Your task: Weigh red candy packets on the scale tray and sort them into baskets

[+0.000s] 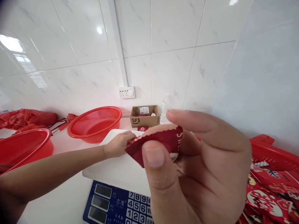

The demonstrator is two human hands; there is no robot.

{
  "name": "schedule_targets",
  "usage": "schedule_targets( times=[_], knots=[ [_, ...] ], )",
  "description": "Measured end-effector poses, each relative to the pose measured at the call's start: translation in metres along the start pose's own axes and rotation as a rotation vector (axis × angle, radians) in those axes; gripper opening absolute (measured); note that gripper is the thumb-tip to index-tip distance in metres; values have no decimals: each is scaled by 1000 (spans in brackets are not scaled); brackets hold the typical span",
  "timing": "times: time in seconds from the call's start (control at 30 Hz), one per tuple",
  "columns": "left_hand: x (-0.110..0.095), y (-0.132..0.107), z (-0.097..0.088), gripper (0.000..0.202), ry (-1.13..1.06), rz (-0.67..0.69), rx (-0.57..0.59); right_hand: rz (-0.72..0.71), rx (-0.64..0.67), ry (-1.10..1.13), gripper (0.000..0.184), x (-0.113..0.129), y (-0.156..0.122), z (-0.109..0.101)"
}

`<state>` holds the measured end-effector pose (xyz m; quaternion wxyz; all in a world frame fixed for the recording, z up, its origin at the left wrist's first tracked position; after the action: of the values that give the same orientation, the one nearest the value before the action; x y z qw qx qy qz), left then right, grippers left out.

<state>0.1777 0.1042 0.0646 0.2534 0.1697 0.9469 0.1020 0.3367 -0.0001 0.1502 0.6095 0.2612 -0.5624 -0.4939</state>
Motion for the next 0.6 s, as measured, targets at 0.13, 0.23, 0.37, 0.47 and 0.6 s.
schedule_targets(
  times=[0.13, 0.23, 0.37, 0.47, 0.6],
  knots=[
    [31, 15, -33, 17, 106, -157, -81, 56, -245, 101, 21, 8, -3, 6],
    [60, 28, -65, 19, 200, -265, -193, 108, -289, 108, 21, 8, -2, 5],
    [95, 35, -109, 18, 346, -403, -341, 118, -299, 125, 22, 8, 0, 6],
    [116, 31, -135, 20, 433, -505, -413, 88, -239, 164, 31, 7, -1, 6],
    [142, 20, -148, 40, 469, -605, -376, 31, -89, 75, 33, 2, -2, 1]
  ],
)
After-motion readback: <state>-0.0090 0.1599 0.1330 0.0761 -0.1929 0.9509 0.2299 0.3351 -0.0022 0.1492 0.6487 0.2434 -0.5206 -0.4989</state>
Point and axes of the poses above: each hand's wrist, its own y-axis towards the middle knuckle, its own z-axis out of the palm, x = y × z, the point moved 1 cm from there along y, towards the middle knuckle, and after that the axes turned 11 degrees about -z, right-handed, at the moved point
